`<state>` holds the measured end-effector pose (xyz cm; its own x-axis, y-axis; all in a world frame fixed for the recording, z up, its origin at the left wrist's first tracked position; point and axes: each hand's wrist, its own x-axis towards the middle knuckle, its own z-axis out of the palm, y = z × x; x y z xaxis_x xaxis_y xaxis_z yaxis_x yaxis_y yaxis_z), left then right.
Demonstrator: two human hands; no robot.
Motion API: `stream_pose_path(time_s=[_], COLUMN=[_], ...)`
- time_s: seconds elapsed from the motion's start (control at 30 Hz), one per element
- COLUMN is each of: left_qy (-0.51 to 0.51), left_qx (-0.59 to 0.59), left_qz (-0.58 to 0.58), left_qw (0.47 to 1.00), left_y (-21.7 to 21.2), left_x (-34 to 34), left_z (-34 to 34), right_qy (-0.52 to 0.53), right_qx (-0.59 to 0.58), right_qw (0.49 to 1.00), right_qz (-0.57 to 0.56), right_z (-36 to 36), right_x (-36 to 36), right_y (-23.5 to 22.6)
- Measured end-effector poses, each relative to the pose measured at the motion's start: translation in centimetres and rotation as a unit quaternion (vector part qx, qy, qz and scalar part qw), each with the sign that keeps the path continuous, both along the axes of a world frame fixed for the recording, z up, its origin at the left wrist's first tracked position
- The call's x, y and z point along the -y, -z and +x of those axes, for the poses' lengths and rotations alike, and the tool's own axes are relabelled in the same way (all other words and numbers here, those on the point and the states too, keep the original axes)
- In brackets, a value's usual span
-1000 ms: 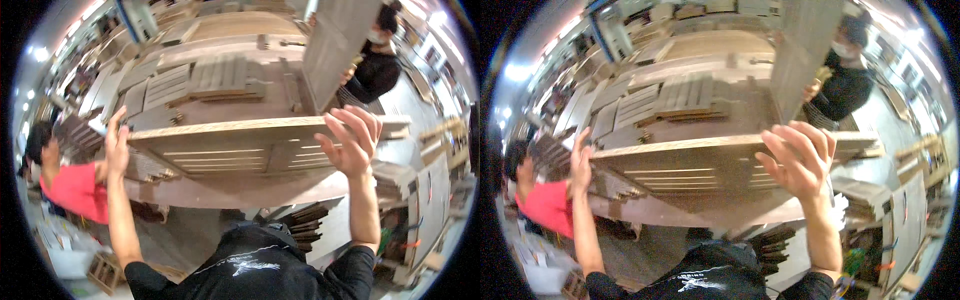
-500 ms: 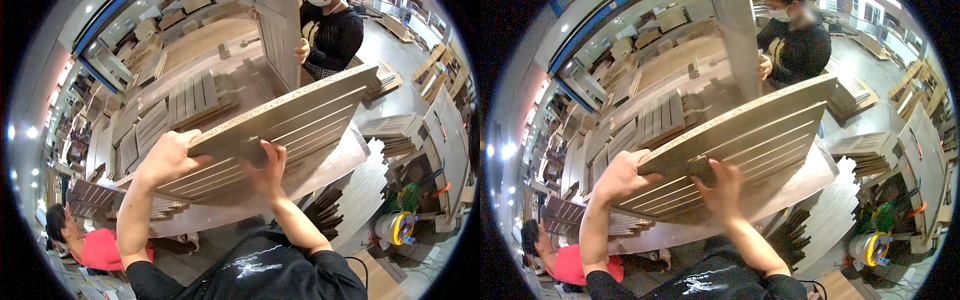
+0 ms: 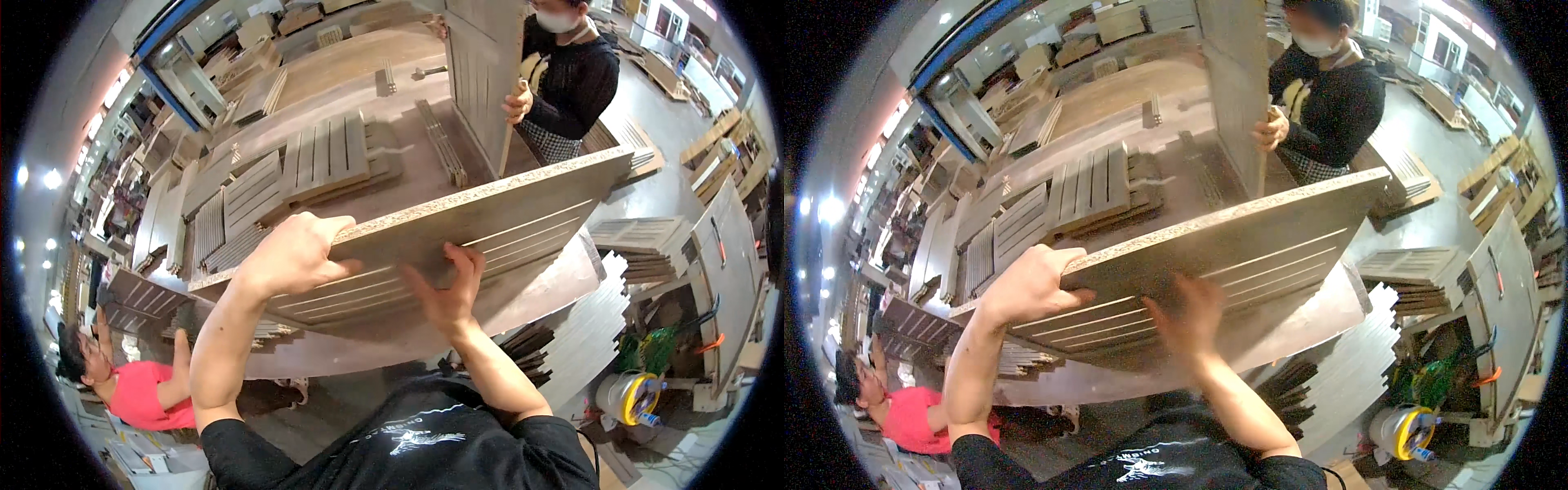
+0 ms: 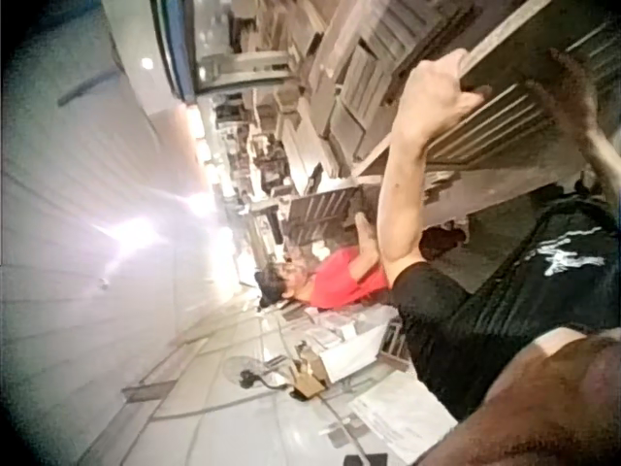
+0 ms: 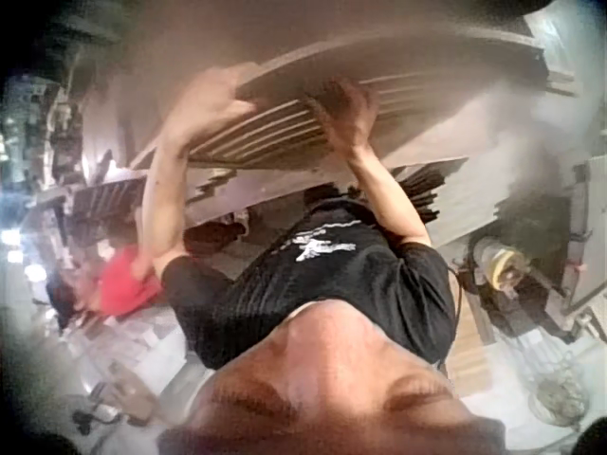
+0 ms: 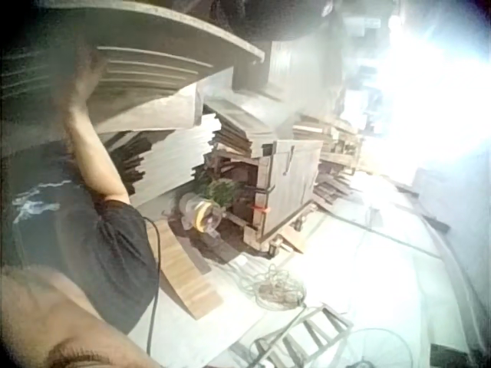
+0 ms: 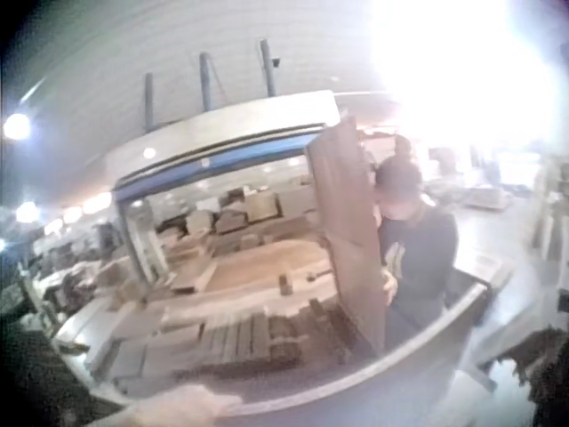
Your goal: The person picks up wooden panels from a workbench, turns them over, and stacks them on the floor alongside other panels.
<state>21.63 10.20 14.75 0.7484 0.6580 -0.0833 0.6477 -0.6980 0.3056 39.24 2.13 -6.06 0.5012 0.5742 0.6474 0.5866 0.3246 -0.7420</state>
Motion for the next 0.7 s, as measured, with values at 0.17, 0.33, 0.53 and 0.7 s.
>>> stream_pose_path(time_s=[0.17,0.33,0.53,0.7], left_qy=[-0.025,-0.054,-0.090,-0.087], left_qx=[0.009,0.005,-0.046,-0.066], left_qz=[0.053,0.053,0.065,0.044], left_qw=[0.998,0.997,0.993,0.993], left_y=[1.3,1.0,0.7,0.3], left_x=[-0.5,-1.1,-0.6,0.0], left_z=[0.0,0.5,0.5,1.0], right_qy=[-0.036,-0.066,-0.144,-0.153], right_qx=[0.191,0.339,0.341,0.321], right_qw=[0.974,0.916,0.854,0.899], right_qz=[0.118,0.205,-0.365,-0.256], right_z=[7.1,12.7,3.1,4.3], right_x=[-0.5,-4.0,-8.9,-8.1], right_y=[-6.8,-26.3,-19.0,-18.8])
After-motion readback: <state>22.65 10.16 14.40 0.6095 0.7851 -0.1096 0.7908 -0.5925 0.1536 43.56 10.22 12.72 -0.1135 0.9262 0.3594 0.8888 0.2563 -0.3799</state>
